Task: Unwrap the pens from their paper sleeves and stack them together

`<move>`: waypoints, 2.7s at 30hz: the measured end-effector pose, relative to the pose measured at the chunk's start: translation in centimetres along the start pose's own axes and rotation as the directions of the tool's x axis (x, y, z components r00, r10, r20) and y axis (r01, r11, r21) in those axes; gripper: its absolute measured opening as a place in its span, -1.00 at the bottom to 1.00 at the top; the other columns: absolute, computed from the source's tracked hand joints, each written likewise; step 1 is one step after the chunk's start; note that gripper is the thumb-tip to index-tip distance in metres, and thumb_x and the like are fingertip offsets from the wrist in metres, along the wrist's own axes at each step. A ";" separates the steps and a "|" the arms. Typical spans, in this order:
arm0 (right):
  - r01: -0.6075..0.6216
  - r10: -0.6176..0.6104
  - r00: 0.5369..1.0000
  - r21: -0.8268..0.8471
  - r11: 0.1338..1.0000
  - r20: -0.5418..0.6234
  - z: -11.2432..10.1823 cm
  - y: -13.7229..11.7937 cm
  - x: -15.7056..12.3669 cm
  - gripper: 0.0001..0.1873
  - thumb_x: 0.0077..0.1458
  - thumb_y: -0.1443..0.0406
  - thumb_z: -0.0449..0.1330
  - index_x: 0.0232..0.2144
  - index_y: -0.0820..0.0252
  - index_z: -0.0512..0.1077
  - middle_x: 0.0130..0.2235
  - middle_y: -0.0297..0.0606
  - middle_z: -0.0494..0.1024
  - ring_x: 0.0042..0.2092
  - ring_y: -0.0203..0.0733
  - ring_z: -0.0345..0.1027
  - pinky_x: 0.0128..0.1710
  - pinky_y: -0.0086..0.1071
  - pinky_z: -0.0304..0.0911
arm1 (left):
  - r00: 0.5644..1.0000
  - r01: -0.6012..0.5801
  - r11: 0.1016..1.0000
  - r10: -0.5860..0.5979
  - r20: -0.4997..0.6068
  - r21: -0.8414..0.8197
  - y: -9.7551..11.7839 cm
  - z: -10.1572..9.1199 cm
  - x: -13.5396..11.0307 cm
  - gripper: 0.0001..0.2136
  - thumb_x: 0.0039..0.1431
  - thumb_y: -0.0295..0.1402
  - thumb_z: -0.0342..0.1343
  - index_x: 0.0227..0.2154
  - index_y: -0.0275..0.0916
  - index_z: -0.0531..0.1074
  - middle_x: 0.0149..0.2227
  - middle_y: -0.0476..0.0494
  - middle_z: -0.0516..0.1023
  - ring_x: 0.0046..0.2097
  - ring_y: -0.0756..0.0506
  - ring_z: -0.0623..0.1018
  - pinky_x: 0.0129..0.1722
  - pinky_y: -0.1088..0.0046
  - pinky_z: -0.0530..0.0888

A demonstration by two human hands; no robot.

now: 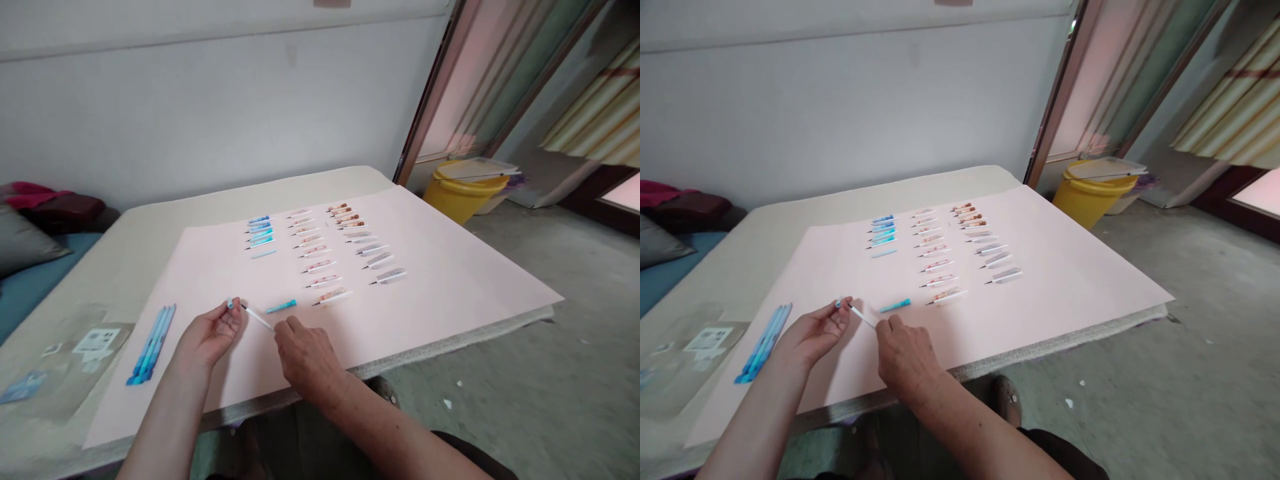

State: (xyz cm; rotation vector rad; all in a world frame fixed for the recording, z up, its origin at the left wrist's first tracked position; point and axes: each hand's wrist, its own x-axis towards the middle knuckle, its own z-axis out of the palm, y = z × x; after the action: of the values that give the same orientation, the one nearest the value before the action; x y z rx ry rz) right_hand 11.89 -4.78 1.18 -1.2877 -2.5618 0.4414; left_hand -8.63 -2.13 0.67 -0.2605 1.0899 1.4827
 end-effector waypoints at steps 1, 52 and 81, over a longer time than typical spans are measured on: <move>0.001 -0.001 1.000 0.003 1.000 -0.001 0.0 0.0 0.0 -0.84 0.18 0.35 -0.12 -0.28 0.17 0.25 -0.28 -0.25 0.41 -0.41 -0.22 0.31 -0.51 -0.39 0.04 | 1.000 0.002 1.000 -0.002 0.001 0.002 0.0 0.0 0.0 -0.82 0.13 -0.65 -0.10 -0.22 -0.41 0.32 -0.36 -0.22 0.46 -0.44 0.01 0.52 -0.53 0.56 0.53; -0.119 0.137 0.989 0.273 0.955 -0.050 0.9 0.9 0.8 -0.81 0.22 0.35 -0.09 -0.19 0.20 0.29 -0.26 -0.23 0.47 -0.30 -0.22 0.35 -0.39 -0.42 0.06 | 0.951 -0.233 0.895 0.127 0.282 0.380 -7.5 1.7 -3.8 -0.96 0.00 -0.48 0.12 -0.44 -0.34 0.42 -0.39 -0.18 0.51 -0.42 0.01 0.49 -0.44 0.52 0.42; 0.014 0.034 0.984 0.266 0.964 -0.177 1.3 1.1 1.0 -0.73 0.15 0.40 -0.06 -0.13 0.17 0.35 -0.31 -0.23 0.46 -0.36 -0.25 0.34 -0.42 -0.45 0.08 | 0.914 -0.198 0.905 0.033 0.403 0.376 -7.1 1.2 -3.9 -0.83 -0.01 -0.41 0.18 -0.32 -0.32 0.41 -0.34 -0.13 0.47 -0.34 -0.01 0.47 -0.32 0.47 0.42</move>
State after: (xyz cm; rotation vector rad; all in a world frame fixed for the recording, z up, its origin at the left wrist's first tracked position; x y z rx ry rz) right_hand 11.63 -3.60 -0.38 -1.1856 -2.2572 0.6180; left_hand -0.93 -4.92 0.71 0.3922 1.0706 1.2975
